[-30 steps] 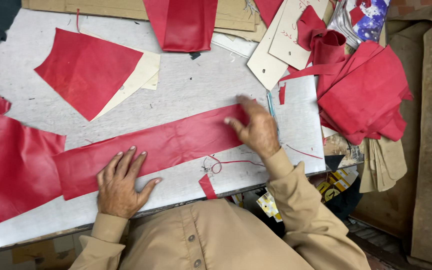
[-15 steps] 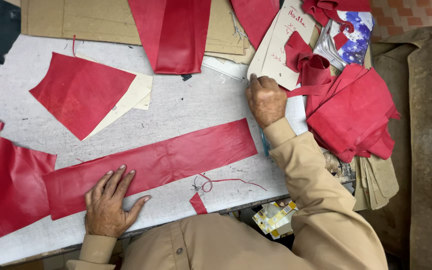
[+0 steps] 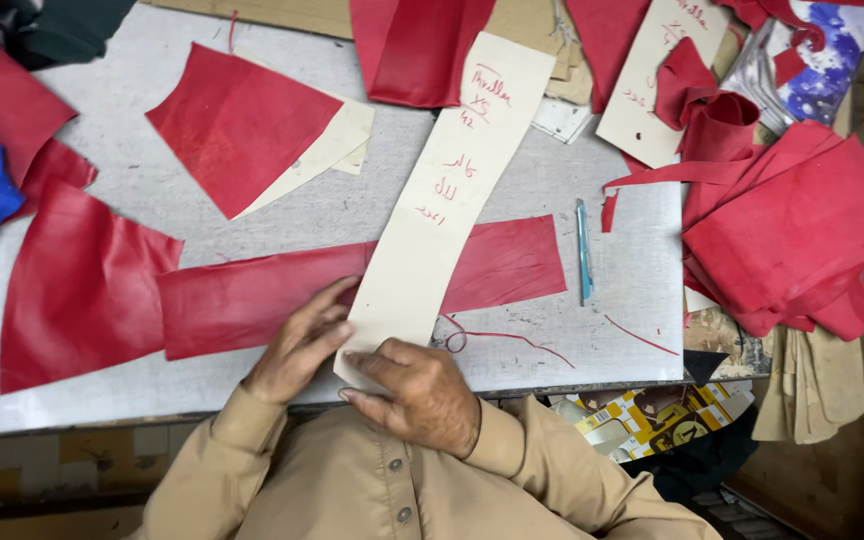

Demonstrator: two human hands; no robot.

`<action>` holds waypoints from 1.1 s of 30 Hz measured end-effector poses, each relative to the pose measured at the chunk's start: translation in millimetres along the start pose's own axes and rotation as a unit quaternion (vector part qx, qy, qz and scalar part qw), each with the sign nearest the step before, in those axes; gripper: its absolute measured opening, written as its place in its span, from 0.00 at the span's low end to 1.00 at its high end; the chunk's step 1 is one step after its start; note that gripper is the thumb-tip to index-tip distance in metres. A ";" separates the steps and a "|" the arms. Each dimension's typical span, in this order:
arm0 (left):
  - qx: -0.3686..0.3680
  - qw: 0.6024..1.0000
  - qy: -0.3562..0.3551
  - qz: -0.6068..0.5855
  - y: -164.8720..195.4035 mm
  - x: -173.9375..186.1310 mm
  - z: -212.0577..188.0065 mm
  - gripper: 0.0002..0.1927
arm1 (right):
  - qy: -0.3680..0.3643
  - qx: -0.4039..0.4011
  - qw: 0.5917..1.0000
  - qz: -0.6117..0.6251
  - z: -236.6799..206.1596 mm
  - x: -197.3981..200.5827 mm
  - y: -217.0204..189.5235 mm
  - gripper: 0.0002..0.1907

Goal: The person lays red leather pieces on the work table, places paper pattern templates on top, and traces around them with a marker. They then cut the leather along the marked lines with scissors and arrange the cut pieces on the table.

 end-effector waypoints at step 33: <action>-0.178 0.779 0.215 0.561 17.0 90.3 -81.2 0.31 | 0.210 -0.288 0.930 -0.091 -81.3 59.8 212.4 0.32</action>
Point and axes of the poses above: each hand's wrist, its own z-axis towards the middle knuckle, its own x-axis out of the back of the hand, y = z × x, the point moved 4 cm from there along z, towards the middle knuckle, and after that the axes turned 5 degrees about -z, right-handed, at the moved point
